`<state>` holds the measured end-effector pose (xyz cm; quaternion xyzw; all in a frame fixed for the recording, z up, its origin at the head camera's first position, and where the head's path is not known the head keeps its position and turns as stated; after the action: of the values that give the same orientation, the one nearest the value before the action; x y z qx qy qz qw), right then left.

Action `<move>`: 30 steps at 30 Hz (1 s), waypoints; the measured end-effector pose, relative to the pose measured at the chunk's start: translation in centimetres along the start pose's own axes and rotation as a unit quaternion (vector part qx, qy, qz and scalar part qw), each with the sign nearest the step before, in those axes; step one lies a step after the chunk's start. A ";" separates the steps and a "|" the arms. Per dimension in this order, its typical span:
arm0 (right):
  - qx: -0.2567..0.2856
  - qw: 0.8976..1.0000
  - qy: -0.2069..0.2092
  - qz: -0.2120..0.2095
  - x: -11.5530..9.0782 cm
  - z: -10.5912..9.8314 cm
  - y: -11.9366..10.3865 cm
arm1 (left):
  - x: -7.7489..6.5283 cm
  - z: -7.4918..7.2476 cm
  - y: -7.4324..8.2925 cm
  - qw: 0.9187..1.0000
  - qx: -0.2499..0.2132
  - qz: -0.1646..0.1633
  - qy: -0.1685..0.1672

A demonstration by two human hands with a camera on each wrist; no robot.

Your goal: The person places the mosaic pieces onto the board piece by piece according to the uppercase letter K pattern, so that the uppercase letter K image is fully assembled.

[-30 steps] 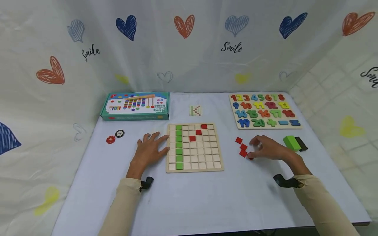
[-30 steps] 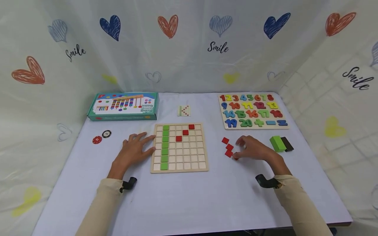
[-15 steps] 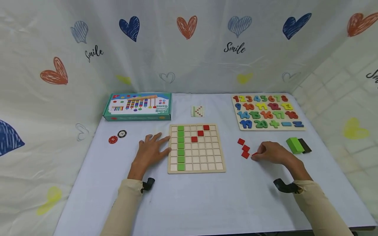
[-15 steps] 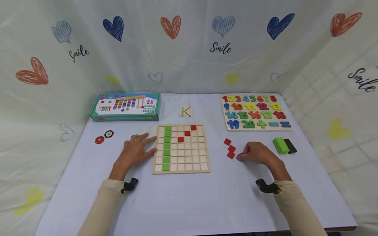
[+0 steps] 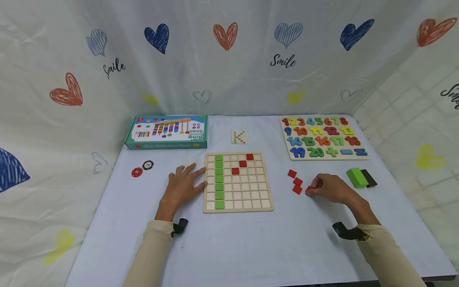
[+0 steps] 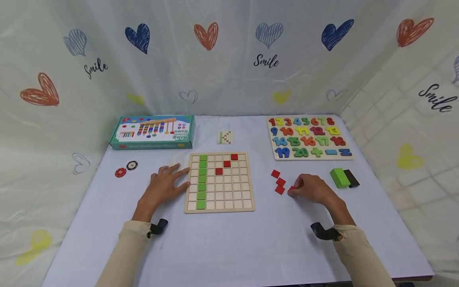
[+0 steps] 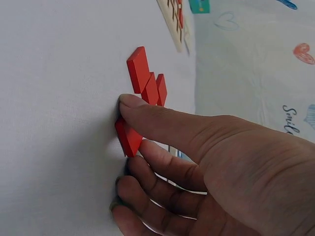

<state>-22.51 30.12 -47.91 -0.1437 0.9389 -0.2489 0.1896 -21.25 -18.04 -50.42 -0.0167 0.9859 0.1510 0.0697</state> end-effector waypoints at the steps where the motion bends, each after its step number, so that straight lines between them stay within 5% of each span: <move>1: 0.001 1.000 0.001 0.002 -0.1 0.0 0.0 | 0.0 0.0 0.0 1.000 -0.002 -0.001 -0.001; 9: 0.026 0.999 0.019 -0.004 -0.6 0.2 0.2 | -0.1 0.1 0.0 1.000 -0.010 0.002 0.000; 14: 0.051 0.996 0.046 -0.051 -0.5 -0.1 -0.9 | 0.0 0.2 0.1 1.000 -0.013 0.002 0.001; 21: 0.078 0.979 0.110 -0.150 3.3 0.9 -8.3 | -0.2 0.3 -0.1 1.000 -0.022 -0.005 -0.008; 25: 0.108 0.963 0.096 -0.228 6.6 4.1 -13.9 | -0.4 0.4 -0.2 0.999 -0.032 -0.015 -0.016; 30: 0.115 0.956 0.074 -0.259 10.4 7.9 -17.8 | -0.4 0.6 0.2 0.998 -0.045 -0.022 -0.028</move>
<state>-25.19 8.17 -47.94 -0.3402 0.8458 -0.4059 0.0642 -20.78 -17.70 -50.87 -0.0372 0.9752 0.1939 0.0999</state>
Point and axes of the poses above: each hand's wrist, its own x-axis towards the middle knuckle, its own z-axis out of the palm, y = z × x, the point moved 4 cm from there along x, towards the middle knuckle, and after that the axes turned 11 degrees about -z, right-handed, at the moved point
